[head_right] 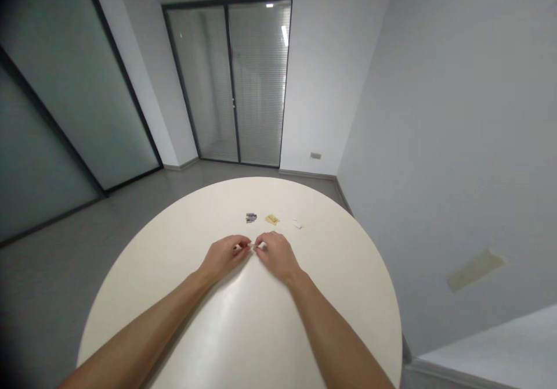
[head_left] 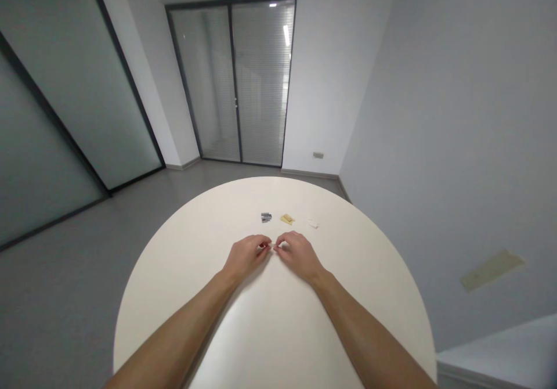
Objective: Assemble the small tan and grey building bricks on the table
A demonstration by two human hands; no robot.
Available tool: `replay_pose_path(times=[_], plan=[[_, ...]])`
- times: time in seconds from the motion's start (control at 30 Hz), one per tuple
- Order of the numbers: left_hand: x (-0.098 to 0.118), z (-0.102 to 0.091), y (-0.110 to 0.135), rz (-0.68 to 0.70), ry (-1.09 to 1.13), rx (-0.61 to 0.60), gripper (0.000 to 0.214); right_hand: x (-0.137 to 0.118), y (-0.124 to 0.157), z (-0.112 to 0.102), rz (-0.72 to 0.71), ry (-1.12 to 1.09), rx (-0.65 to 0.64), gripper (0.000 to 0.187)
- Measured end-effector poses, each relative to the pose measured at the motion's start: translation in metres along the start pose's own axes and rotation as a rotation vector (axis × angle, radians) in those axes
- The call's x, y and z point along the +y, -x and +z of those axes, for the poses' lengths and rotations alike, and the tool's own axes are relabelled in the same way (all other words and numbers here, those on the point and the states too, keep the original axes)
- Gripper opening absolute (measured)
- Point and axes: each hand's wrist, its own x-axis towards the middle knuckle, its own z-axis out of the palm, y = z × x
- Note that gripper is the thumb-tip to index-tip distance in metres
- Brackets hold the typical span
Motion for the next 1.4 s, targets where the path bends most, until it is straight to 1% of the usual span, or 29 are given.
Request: replay_pose_path(times=[0.13,0.3,0.7,0.97,1.1,1.27,1.4], plan=[[0.0010,-0.0005,0.0002,0.000,0.000,0.007,0.017,-0.0024,0.0001,-0.0015,0.025,0.001,0.000,0.009],[0.0026,-0.0017,0.0001,-0.012,-0.010,-0.006,0.013,-0.0014,0.0003,-0.0012,-0.007,0.009,-0.006,0.007],[0.0035,-0.0017,0.0009,-0.027,-0.035,-0.021,0.014,0.0032,0.0011,0.0015,-0.014,0.022,0.009,0.008],[0.0031,-0.0021,0.0010,-0.008,-0.006,-0.007,0.015,0.0028,0.0001,0.0020,-0.022,0.007,0.002,0.012],[0.0008,-0.0019,0.0008,0.007,0.018,-0.003,0.016,0.0013,-0.0004,0.0014,-0.032,0.010,-0.002,0.011],[-0.0025,0.0001,0.0007,0.034,0.017,0.012,0.016,0.0000,-0.0001,0.0005,0.001,0.025,-0.004,0.008],[-0.0030,0.0002,0.0008,0.048,0.026,0.003,0.020,-0.0001,0.0002,0.0005,0.012,0.028,-0.004,0.008]])
